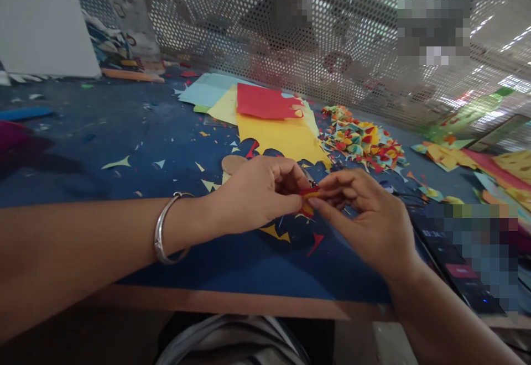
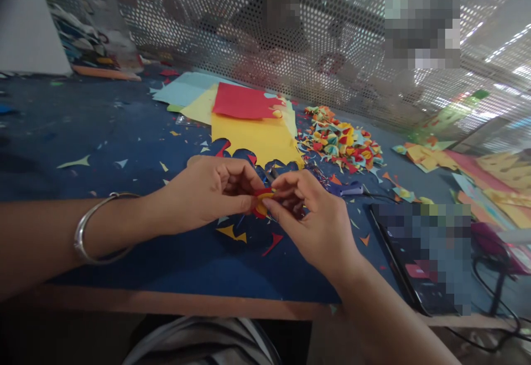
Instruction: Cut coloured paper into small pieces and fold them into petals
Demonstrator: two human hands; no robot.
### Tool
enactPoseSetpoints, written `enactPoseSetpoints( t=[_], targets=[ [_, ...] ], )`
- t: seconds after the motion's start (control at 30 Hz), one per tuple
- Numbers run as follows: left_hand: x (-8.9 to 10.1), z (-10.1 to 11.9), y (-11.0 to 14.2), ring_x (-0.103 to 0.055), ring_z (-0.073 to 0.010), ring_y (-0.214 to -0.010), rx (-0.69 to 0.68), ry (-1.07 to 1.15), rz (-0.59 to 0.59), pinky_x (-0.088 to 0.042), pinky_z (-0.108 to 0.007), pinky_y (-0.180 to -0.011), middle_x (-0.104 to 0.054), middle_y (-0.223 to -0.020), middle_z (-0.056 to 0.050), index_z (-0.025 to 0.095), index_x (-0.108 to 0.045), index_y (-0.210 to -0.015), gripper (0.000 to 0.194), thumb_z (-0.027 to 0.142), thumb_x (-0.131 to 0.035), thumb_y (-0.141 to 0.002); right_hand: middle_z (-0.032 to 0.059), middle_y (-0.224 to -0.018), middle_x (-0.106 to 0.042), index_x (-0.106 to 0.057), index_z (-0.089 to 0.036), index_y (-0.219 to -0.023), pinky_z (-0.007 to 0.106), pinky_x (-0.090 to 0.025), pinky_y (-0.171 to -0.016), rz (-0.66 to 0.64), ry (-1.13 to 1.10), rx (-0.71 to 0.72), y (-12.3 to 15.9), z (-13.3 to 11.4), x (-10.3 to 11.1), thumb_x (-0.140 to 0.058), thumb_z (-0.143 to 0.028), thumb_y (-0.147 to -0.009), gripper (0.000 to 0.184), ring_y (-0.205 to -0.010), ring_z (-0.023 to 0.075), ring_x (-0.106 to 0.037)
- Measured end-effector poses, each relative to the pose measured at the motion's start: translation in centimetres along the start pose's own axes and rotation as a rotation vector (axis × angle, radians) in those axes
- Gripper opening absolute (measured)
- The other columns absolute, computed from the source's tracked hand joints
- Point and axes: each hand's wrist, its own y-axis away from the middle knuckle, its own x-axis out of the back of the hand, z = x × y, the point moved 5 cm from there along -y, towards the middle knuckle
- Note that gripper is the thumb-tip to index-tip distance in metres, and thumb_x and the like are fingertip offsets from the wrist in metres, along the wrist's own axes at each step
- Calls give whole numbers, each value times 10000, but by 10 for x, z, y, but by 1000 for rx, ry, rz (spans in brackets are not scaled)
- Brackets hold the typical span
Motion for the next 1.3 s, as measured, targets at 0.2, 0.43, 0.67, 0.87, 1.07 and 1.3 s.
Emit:
enactPoseSetpoints(
  t=[0.2, 0.43, 0.67, 0.87, 1.07, 1.3],
  targets=[
    [1, 1, 3, -646, -117, -693, -120, -143, -31, -493, -226, -637, -677, -746, 26, 177, -630, -866, 171, 77, -664, -732, -15, -773, -728, -684, -224, -974, 191, -529, -574, -65, 29, 28, 0, -9, -2, -719, -293, -901, 107, -653, 110, -685],
    [-1, -5, 3, -677, -125, -726, 36, 62, 49, -504, -245, -676, -679, -768, 17, 182, -578, -968, 242, 41, -631, -779, -41, -682, -689, -704, -228, -898, 176, -482, -530, -50, 88, 49, 2, -13, 0, -682, -265, -924, 51, -562, 84, -622],
    [-9, -16, 13, -661, -103, -722, 179, 245, 69, -524, -241, -709, -664, -777, 23, 173, -563, -1032, 323, 110, -765, -788, -33, -671, -703, -705, -223, -856, 168, -478, -513, -16, 83, 45, 2, -15, 1, -686, -259, -911, 68, -549, 84, -628],
    [-10, -16, 13, -696, -122, -698, 138, 253, 119, -593, -311, -742, -649, -815, 28, 199, -532, -1029, 369, 145, -799, -779, -29, -671, -706, -704, -235, -856, 176, -486, -501, -4, 118, 46, 3, -16, 0, -686, -286, -913, 79, -549, 95, -637],
    [-11, -16, 10, -678, -99, -621, 157, 290, 172, -621, -291, -686, -619, -777, 44, 194, -522, -995, 320, 56, -729, -793, -25, -702, -717, -704, -240, -898, 186, -509, -535, 6, 156, 64, 4, -14, 0, -681, -297, -922, 66, -578, 104, -655],
    [-1, -17, 4, -663, -123, -723, 20, 91, 171, -585, -264, -642, -600, -849, 21, 197, -554, -974, 295, 61, -674, -741, -25, -739, -734, -718, -240, -925, 188, -519, -581, -14, 106, 87, 6, -18, 0, -667, -309, -940, 87, -613, 102, -670]
  ],
)
